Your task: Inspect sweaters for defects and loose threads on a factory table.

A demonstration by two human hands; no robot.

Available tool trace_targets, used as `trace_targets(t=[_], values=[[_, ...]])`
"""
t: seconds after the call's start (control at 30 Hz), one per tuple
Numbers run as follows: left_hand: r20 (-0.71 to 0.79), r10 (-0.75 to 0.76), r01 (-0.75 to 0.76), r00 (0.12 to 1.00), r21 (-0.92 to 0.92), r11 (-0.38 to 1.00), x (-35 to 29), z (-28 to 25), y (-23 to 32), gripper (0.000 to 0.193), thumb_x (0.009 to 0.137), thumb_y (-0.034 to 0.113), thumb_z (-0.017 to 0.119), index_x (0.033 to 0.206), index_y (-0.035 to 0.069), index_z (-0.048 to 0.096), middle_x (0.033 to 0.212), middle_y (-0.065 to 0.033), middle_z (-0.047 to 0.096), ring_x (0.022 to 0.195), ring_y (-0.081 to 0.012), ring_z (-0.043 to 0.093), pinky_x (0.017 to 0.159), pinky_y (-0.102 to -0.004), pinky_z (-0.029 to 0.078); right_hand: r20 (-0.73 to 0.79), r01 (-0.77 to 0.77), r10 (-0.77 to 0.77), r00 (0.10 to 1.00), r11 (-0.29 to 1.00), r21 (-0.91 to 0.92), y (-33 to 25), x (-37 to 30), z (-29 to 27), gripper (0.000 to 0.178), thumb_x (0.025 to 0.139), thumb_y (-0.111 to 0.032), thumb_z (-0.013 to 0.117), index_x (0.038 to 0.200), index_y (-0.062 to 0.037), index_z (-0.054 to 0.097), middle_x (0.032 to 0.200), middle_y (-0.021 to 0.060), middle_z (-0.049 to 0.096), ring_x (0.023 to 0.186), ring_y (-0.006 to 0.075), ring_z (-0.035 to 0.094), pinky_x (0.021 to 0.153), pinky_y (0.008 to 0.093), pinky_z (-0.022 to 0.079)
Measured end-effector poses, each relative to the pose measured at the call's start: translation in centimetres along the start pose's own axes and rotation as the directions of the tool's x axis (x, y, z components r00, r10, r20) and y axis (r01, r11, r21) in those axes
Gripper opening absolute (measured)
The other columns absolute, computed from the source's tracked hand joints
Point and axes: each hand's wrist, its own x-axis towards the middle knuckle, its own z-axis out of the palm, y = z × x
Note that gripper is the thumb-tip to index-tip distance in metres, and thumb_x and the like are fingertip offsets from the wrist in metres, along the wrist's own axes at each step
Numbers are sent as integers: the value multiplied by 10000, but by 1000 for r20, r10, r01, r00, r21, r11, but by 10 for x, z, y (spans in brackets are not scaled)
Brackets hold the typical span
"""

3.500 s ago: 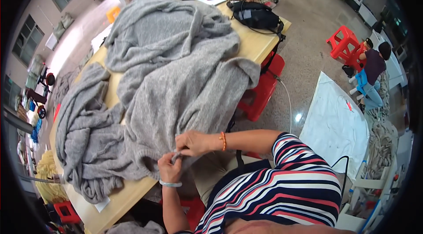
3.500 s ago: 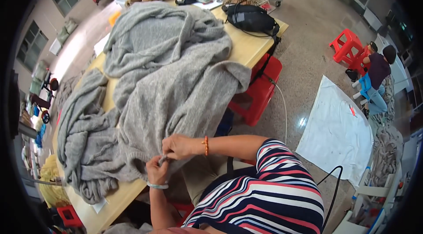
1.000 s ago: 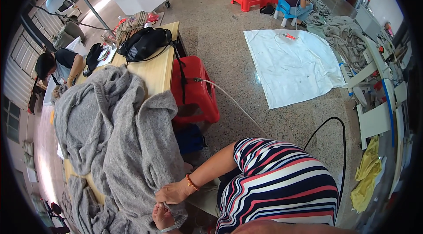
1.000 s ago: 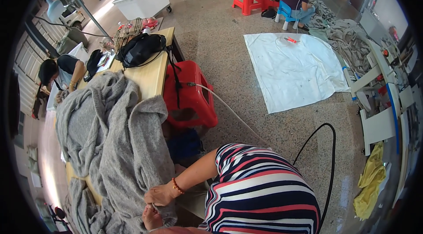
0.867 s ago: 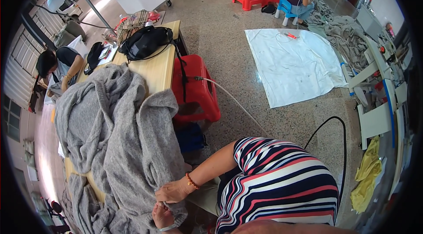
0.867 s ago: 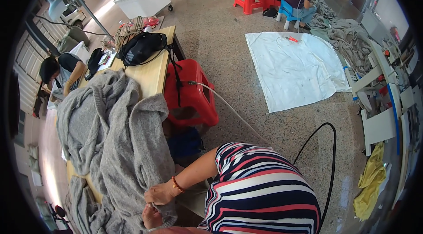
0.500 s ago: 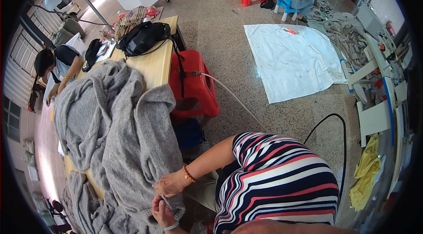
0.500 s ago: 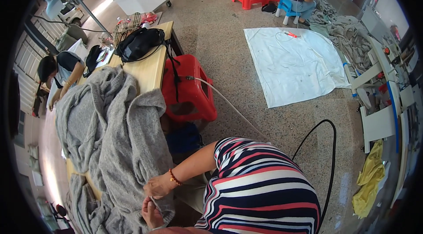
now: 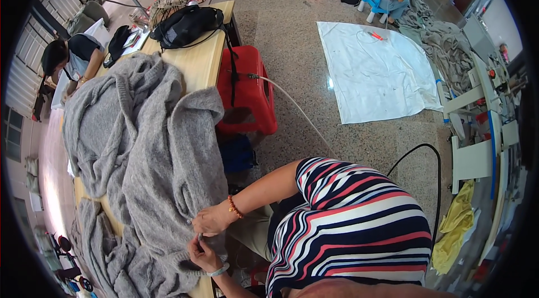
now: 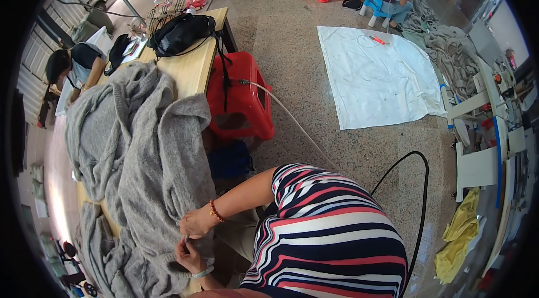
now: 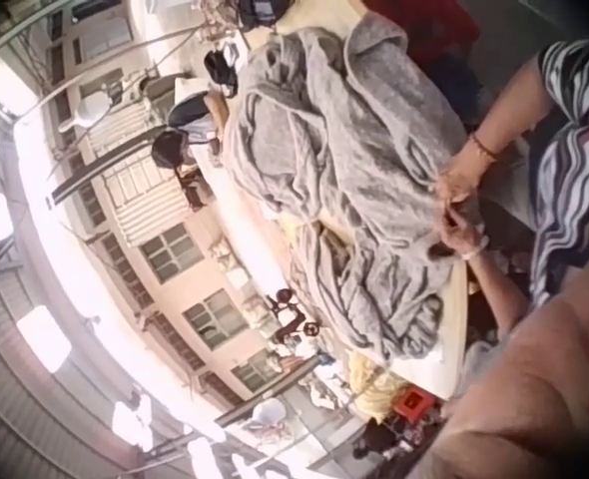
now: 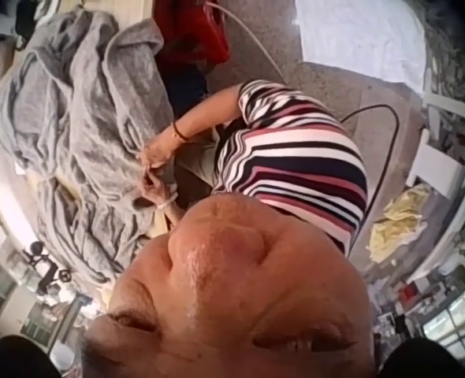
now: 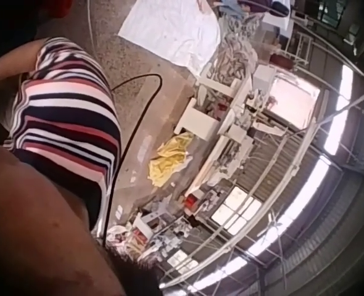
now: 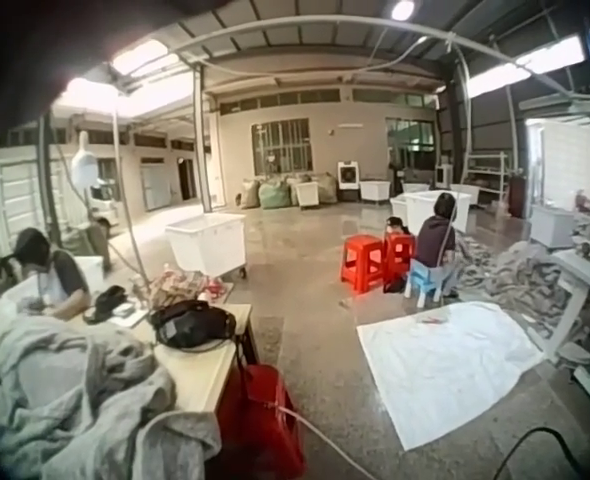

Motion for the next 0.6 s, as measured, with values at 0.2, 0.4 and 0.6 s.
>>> trace_targets(t=[0.2, 0.4, 0.6], values=[[-63, 10, -3, 998, 111, 994, 1, -3, -5, 104, 885, 42, 596, 945, -6, 666, 783, -84, 660, 696, -144, 601, 672, -282, 489, 156, -4, 4, 988, 1000, 0, -3, 4, -2, 157, 805, -149, 620, 782, 6, 614, 851, 191, 620, 868, 371, 631, 772, 418, 506], [-29, -55, 56, 998, 47, 997, 9, 2, -3, 85, 896, 48, 606, 939, -12, 648, 805, -49, 652, 750, -100, 576, 706, -247, 472, 126, -11, 11, 992, 1000, 2, 3, -4, -8, 107, 761, -79, 622, 825, 4, 599, 871, 170, 598, 854, 354, 625, 778, 413, 506], [-6, -195, 192, 981, -138, 972, 0, 0, -12, 107, 935, 71, 598, 973, -18, 645, 831, -2, 635, 751, -61, 547, 700, -215, 454, 97, 94, -73, 993, 967, -237, -12, -7, -6, 134, 744, -69, 634, 841, 6, 582, 875, 162, 582, 827, 323, 626, 726, 397, 505]])
